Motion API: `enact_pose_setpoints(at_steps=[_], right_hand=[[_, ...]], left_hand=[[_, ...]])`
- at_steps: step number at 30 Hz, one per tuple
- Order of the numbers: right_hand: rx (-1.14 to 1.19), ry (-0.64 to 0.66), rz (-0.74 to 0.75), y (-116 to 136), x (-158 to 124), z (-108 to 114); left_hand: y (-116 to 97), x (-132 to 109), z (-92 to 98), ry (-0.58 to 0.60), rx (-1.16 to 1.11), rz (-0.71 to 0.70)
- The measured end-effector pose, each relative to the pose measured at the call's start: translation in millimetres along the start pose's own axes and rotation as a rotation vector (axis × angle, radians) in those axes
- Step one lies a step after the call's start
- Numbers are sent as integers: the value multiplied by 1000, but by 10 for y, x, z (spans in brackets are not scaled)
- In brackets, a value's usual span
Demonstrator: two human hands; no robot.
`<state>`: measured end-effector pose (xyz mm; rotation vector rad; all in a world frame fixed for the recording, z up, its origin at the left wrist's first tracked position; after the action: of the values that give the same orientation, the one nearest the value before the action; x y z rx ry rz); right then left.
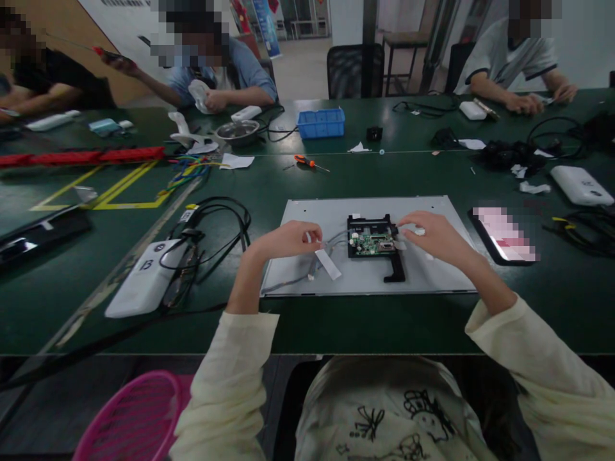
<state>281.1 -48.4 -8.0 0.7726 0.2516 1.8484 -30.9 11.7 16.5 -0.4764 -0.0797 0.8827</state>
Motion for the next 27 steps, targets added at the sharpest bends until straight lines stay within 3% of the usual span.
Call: enact_pose_setpoints(at_steps=[4, 7, 12, 16, 22, 27], right_hand=[[51, -16, -108, -285, -65, -55], [105, 28, -155, -367, -106, -110], [121, 109, -148, -343, -126, -141], [98, 150, -135, -259, -129, -147], [87, 148, -147, -169, -131, -186], [94, 87, -186, -251, -118, -160]], left_hand=[[8, 1, -10, 23, -27, -35], [56, 19, 21, -77, 6, -14], [181, 23, 75, -295, 253, 115], [231, 18, 49, -364, 450, 250], [153, 46, 1, -459, 411, 228], [90, 65, 13, -527, 352, 232]])
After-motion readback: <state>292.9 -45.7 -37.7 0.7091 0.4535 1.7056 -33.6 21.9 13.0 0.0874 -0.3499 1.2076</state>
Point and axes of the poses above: each hand's wrist, its own x-axis towards the middle knuckle, its own z-axis out of the back of the hand, y = z × x, the point moved 3 cm from there along x, towards the middle knuckle, and after that the axes turned 7 degrees about -y, right-handed, at the moved point
